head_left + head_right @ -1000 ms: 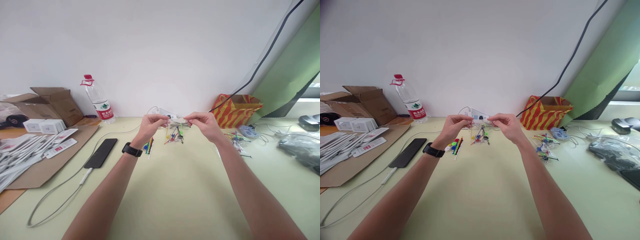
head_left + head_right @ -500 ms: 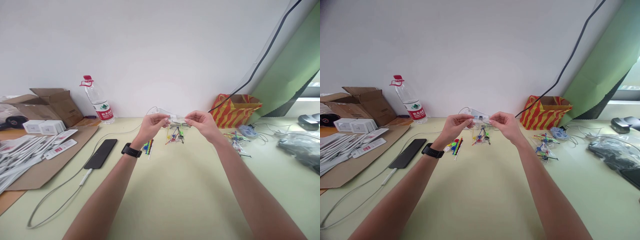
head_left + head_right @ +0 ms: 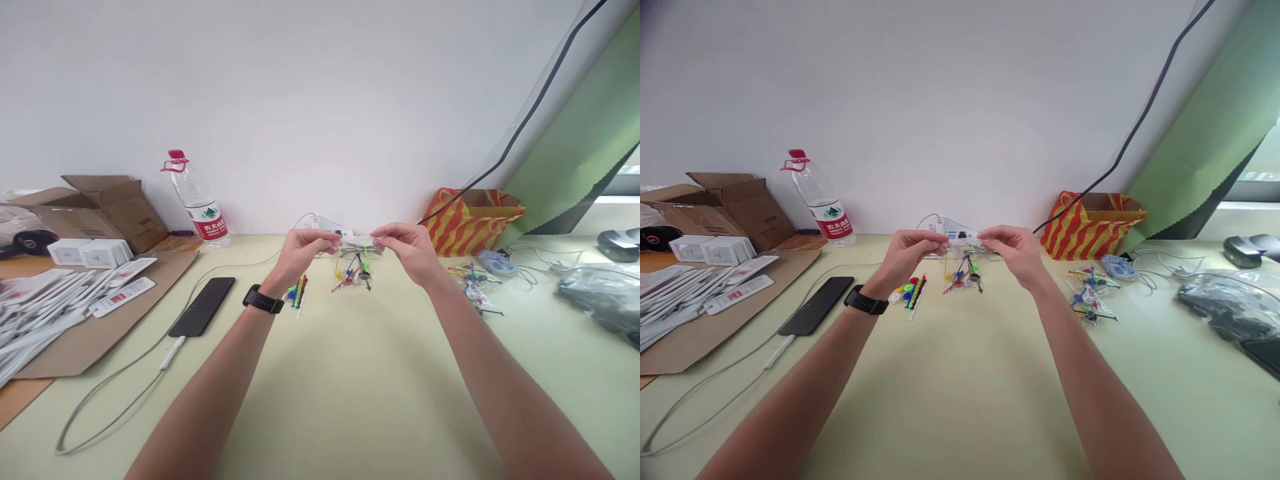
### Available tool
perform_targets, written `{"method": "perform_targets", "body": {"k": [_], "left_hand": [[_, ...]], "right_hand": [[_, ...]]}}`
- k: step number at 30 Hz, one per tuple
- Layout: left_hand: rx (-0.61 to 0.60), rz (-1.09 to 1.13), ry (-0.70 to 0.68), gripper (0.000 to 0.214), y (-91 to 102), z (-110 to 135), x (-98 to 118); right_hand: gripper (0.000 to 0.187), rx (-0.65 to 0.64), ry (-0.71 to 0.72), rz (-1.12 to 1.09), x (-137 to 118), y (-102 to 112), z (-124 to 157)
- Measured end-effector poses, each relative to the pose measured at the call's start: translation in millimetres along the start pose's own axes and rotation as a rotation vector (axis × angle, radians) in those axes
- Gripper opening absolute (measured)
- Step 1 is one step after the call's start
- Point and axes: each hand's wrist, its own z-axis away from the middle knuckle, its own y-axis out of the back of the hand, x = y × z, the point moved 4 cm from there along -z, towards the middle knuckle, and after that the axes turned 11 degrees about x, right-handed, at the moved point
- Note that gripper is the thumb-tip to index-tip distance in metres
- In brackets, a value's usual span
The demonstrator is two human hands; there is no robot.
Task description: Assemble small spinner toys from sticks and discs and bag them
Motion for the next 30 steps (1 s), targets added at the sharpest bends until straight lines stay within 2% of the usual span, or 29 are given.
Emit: {"method": "perform_targets", "body": {"k": [5,9,15,21,30], "left_hand": [[0.014,-0.031,-0.055,0.026,0.0,0,4],[-0.001,-0.121,-0.118,0.04,-1.4,0,7],[-0.025,-0.342,-0.265,0.024,-4.7,1,11],[-0.051,-0.207,-0.172,0.02,-4.9,0,10],[0.013,-0.104,-0.099,0.012,-1.3,2,19]], "right_hand": [[0.018,-0.069,0.028,0.021,-6,-1,4],[0.03,-0.095,0.047,0.098,-7,-2,3],[0.022,-0.086,0.156,0.28,-8,-6,1],[0.019,-0.126,0.141,0.209,-10,-8,3],[0.015,-0.1,0.105,0.042,-20,-1,4]]}}
